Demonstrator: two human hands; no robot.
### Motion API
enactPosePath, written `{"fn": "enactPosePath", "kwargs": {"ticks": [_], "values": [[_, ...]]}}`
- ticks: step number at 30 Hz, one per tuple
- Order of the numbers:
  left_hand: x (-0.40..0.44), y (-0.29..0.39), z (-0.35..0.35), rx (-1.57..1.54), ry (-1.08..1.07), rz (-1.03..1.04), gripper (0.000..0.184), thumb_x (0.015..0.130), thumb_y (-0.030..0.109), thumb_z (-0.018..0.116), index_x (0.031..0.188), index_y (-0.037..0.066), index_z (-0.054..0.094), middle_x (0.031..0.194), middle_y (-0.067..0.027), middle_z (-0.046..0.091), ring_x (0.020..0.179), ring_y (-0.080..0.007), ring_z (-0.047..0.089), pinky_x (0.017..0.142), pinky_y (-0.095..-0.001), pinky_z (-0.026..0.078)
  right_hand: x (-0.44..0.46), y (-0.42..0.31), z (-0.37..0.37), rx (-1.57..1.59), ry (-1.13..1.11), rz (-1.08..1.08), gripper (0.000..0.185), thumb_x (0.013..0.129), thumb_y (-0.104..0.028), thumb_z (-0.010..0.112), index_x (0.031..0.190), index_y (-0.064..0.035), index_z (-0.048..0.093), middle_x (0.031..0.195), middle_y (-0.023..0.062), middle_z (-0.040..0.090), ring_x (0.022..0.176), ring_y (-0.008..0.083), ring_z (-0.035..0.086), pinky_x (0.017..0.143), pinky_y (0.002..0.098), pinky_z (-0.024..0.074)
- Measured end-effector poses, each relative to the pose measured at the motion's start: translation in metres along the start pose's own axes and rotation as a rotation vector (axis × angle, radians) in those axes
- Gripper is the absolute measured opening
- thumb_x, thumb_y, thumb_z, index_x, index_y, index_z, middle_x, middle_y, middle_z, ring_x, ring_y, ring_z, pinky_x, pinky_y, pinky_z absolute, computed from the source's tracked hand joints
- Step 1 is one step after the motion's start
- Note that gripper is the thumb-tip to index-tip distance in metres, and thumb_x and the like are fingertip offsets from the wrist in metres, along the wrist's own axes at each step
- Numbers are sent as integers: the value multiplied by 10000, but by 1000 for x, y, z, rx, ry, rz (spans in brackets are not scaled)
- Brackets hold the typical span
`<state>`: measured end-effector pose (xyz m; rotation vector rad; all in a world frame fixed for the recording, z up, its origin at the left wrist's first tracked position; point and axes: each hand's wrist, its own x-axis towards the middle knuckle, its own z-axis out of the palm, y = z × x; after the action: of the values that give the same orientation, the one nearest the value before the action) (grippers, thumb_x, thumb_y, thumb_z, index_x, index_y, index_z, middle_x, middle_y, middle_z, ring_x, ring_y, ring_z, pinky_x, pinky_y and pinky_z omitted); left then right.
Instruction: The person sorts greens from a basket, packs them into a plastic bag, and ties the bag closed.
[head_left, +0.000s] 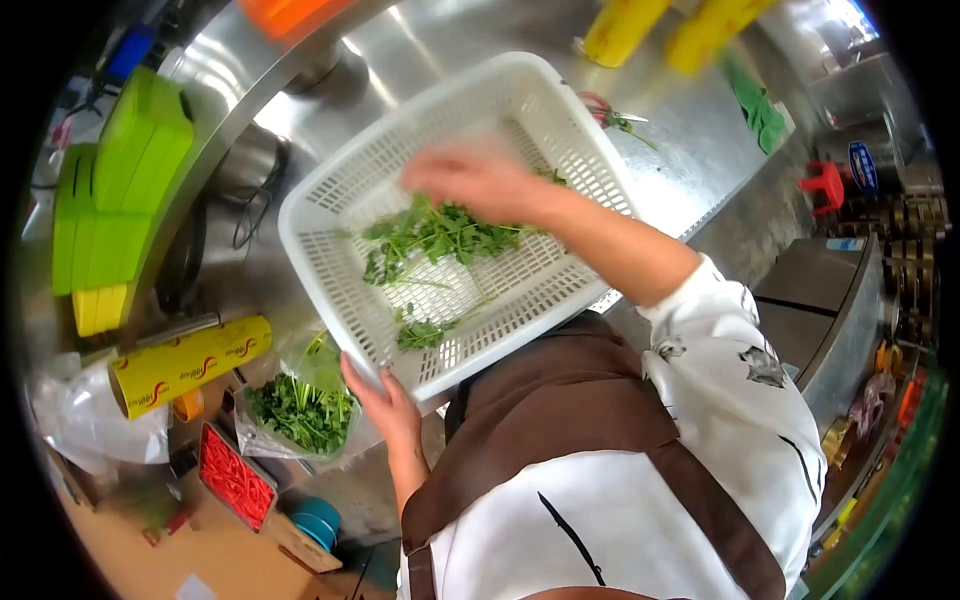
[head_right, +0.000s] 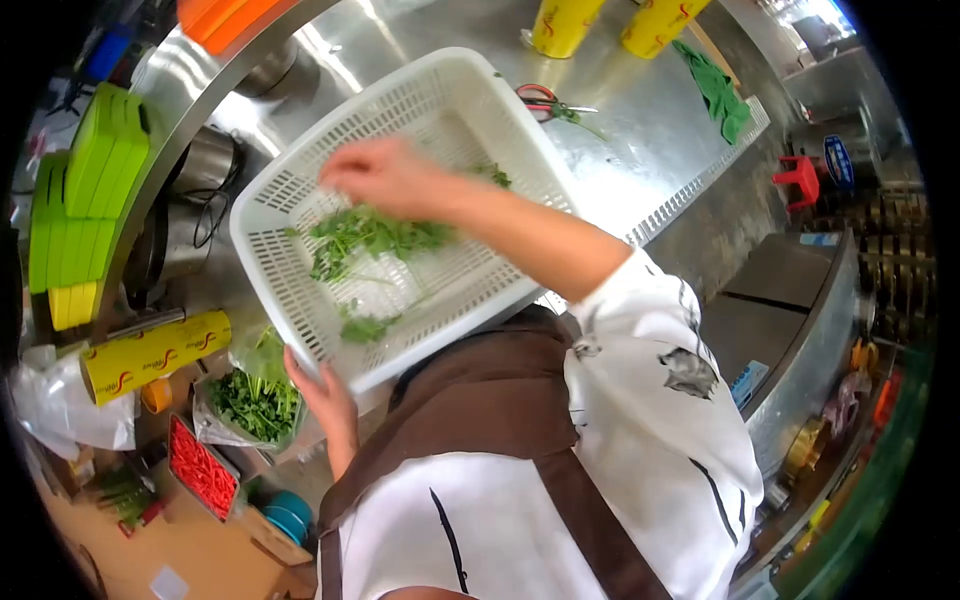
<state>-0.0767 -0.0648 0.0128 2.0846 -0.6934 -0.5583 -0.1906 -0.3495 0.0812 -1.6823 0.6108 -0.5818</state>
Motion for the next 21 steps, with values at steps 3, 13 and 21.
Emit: {"fn": "enactPosePath", "kwargs": {"ticks": [3,13,21], "values": [[1,-3,0,25,21,-9,572,873,-9,402,1389,2,158,1399,-233,256,1271,-308,308,1039,-345,234,-26,4,-85,186,382,-99,234,869,-180,562,1002,1,626,840,60,651,664,117,587,628,235,478],[-4,-7,1,163,47,42,574,875,2,415,1388,-5,157,1395,-243,255,1259,-312,327,1036,-352,254,-78,69,-213,-697,771,222,327,847,-208,588,1081,20,586,891,105,643,753,155,620,696,265,475],[-3,-18,6,55,118,13,551,854,40,489,1340,-60,249,1308,-266,389,1222,-340,390,1028,-361,284,-1,69,-60,-586,-182,254,632,868,-507,489,1268,-18,454,1173,194,554,1103,313,523,909,381,416]]}}
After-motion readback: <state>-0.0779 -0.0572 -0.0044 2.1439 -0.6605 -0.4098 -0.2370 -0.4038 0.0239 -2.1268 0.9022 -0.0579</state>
